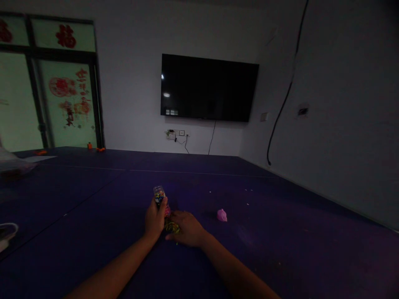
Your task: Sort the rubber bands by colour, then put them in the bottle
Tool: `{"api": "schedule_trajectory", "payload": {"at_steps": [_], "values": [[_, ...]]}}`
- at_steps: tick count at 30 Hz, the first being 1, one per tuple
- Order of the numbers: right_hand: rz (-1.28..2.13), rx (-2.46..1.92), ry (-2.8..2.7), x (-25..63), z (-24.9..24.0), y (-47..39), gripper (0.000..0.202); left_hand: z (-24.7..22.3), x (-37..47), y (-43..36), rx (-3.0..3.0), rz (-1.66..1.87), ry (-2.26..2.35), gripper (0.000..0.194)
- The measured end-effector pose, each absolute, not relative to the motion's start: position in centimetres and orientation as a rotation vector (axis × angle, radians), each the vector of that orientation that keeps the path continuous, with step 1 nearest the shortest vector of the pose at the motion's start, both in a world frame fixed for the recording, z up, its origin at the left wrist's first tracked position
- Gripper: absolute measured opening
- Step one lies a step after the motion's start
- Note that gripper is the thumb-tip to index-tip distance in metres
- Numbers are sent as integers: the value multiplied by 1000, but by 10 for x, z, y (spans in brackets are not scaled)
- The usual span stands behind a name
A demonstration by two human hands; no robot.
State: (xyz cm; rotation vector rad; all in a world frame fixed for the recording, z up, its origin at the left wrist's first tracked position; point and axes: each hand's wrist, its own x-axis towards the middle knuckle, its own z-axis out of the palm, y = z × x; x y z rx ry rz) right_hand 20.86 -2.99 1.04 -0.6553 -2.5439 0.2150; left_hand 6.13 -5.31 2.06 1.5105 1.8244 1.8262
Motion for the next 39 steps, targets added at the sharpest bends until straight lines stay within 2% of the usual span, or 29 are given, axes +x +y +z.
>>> {"api": "schedule_trajectory", "payload": {"at_steps": [4,7,12,17,19,24,27,39], "values": [[191,-699,-2532,202,9,-22,20,19,62,-51,1532,1820,1794,44],[186,-772,-2509,199,9,-17,17,18,62,-52,1587,1797,1781,44],[198,-776,-2469,203,12,-21,25,20,62,-54,1636,1784,1791,44],[174,-889,-2466,206,10,-29,66,22,62,-54,1580,1823,1801,45],[193,-926,-2477,205,8,-29,72,22,62,-54,1570,1835,1790,45],[239,-898,-2469,203,6,-18,36,22,63,-55,1585,1817,1796,44],[244,-832,-2506,203,8,-12,23,22,64,-56,1625,1782,1811,45],[216,-1053,-2351,201,-3,4,24,15,62,-49,2061,1702,1876,37]]}}
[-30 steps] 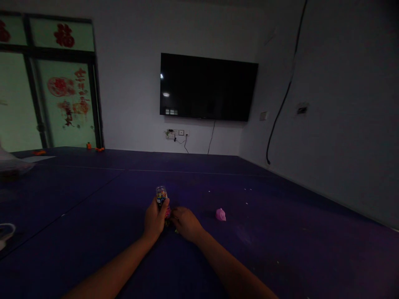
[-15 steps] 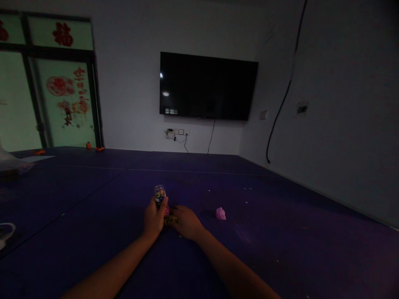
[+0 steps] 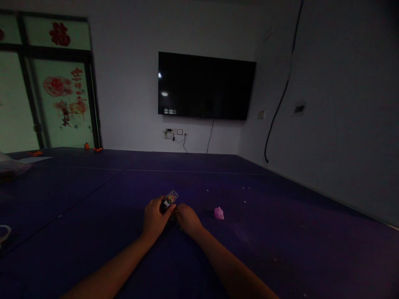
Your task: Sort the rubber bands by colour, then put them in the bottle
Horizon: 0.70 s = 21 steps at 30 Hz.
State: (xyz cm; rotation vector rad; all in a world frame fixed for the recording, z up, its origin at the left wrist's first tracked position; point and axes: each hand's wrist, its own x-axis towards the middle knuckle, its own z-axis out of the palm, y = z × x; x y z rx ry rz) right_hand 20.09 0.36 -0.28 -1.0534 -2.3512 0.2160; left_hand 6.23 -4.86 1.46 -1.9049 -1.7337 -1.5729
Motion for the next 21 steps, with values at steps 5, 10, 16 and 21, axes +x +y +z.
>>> {"api": "schedule_trajectory", "payload": {"at_steps": [5,10,16,21], "values": [[331,-965,-2042,203,-3,8,19,14,62,-50,-1954,-1349,-1725,30],[366,-937,-1855,205,-3,5,21,19,63,-56,-1902,-1195,-1851,37],[314,-892,-1803,207,1,0,20,20,62,-56,-1828,-1145,-1954,41],[299,-863,-1798,207,1,-1,20,20,61,-55,-1807,-1127,-1993,39]]}}
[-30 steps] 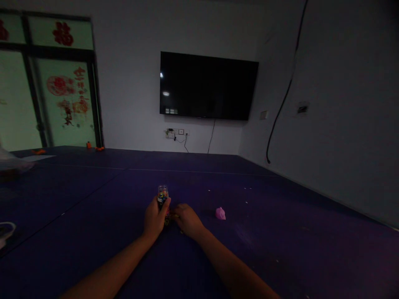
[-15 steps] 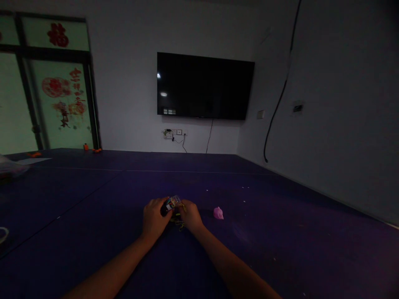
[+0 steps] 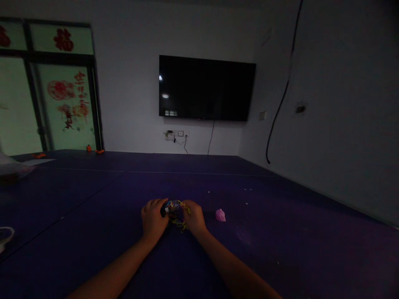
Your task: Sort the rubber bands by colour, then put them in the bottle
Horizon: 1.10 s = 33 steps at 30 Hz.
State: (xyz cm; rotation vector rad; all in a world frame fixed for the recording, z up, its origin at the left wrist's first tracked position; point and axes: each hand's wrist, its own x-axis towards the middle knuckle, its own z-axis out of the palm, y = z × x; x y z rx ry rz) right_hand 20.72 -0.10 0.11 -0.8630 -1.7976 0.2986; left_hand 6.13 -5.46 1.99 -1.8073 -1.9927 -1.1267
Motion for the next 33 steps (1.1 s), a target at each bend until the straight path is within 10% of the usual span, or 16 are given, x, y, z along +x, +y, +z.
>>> {"api": "schedule_trajectory", "payload": {"at_steps": [33], "values": [[391,-819,-1802,208,6,-11,15,20,63,-53,-1968,-1181,-1941,38]]}}
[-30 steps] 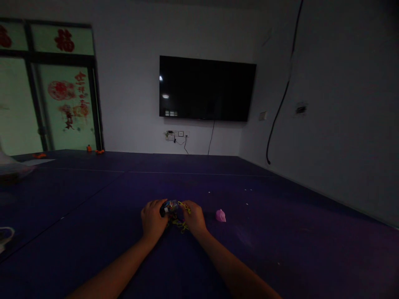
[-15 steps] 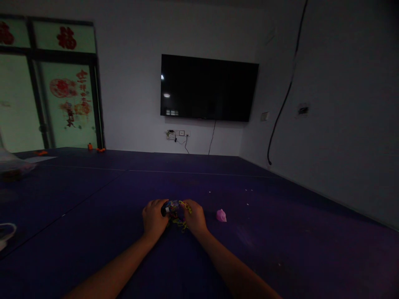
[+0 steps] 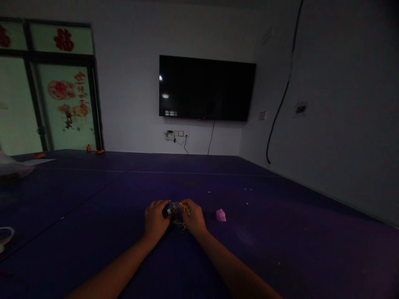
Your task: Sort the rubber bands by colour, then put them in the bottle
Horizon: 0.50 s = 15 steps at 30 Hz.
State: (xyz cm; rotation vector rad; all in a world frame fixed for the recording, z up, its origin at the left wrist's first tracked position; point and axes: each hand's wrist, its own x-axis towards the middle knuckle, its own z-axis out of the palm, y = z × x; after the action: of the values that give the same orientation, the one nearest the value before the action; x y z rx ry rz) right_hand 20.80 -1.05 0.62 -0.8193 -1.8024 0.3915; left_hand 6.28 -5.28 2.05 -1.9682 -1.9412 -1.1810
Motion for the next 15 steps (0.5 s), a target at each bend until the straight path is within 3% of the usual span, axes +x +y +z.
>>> {"api": "schedule_trajectory", "payload": {"at_steps": [15], "values": [[475,-835,-1746,212,6,-10,12,18,63,-52,-2030,-1128,-1868,36]]}}
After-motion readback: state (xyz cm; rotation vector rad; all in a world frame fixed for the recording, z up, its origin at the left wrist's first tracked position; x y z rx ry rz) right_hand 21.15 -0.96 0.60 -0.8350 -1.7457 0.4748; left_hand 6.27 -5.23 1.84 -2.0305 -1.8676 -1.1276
